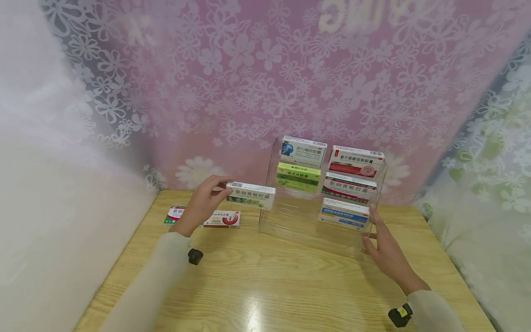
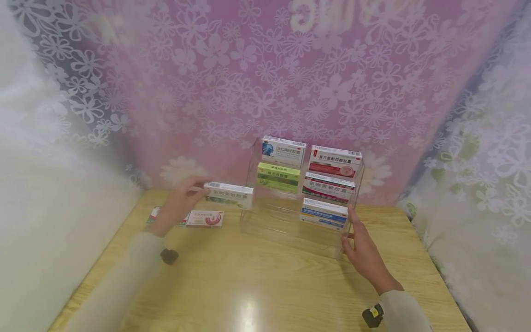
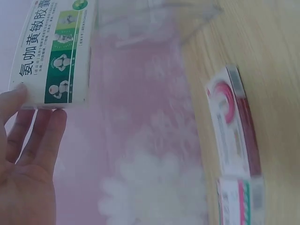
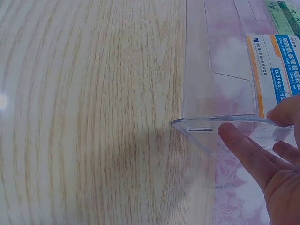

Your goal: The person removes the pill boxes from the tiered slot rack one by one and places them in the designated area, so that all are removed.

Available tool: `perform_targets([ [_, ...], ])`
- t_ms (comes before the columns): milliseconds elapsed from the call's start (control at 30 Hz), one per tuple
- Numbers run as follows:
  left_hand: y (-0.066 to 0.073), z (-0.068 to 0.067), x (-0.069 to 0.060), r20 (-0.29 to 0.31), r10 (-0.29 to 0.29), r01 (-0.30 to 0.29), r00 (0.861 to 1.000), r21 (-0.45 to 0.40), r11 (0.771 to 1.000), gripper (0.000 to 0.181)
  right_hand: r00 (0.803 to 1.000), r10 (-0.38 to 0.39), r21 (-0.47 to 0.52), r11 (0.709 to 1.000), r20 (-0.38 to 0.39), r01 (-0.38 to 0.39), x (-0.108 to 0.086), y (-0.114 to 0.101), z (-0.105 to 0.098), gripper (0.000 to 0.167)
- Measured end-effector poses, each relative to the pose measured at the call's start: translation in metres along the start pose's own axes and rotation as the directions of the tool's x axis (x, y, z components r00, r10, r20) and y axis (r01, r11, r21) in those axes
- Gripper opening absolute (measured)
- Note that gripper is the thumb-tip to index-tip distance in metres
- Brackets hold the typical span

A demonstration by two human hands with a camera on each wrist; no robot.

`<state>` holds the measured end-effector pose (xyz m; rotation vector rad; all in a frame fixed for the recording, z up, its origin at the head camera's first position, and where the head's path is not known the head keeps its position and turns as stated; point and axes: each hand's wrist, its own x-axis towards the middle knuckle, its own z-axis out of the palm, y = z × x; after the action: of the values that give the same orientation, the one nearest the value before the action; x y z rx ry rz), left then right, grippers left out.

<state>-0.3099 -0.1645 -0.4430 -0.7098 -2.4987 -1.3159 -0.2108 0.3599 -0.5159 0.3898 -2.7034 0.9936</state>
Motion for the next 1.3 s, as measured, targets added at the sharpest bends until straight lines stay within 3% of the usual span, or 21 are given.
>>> perform_targets([
  [133,-0.021,-0.030,-0.023,-0.001,-0.088,0.088,0.996,0.050,0.995,0.040,1.000,-0.001,0.000,1.000,0.002,0.001,0.001,-0.001,0.000,0.105],
  [367,-0.056,-0.073,-0.065,-0.009,-0.212,0.211,0.977,0.139,0.968,0.044,1.000,0.001,0.000,1.000,0.014,-0.001,0.000,-0.003,-0.001,0.105],
  [567,-0.083,-0.098,-0.099,-0.004,-0.273,0.268,0.962,0.209,0.940,0.046,1.000,0.003,-0.010,1.000,0.010,-0.002,0.000,-0.002,-0.002,0.103],
  [733,-0.100,-0.104,-0.118,0.015,-0.340,0.326,0.940,0.244,0.913,0.047,1.000,0.000,-0.012,1.000,0.005,0.000,0.000,-0.001,-0.003,0.104],
  [1067,-0.116,-0.106,-0.133,0.100,-0.490,0.456,0.866,0.245,0.856,0.051,1.000,0.015,0.005,1.000,0.020,-0.015,0.000,0.000,-0.001,0.106],
  [1300,-0.127,-0.102,-0.135,0.096,-0.520,0.473,0.849,0.300,0.828,0.064,0.998,0.031,0.042,0.999,0.046,-0.033,0.000,0.002,-0.001,0.105],
])
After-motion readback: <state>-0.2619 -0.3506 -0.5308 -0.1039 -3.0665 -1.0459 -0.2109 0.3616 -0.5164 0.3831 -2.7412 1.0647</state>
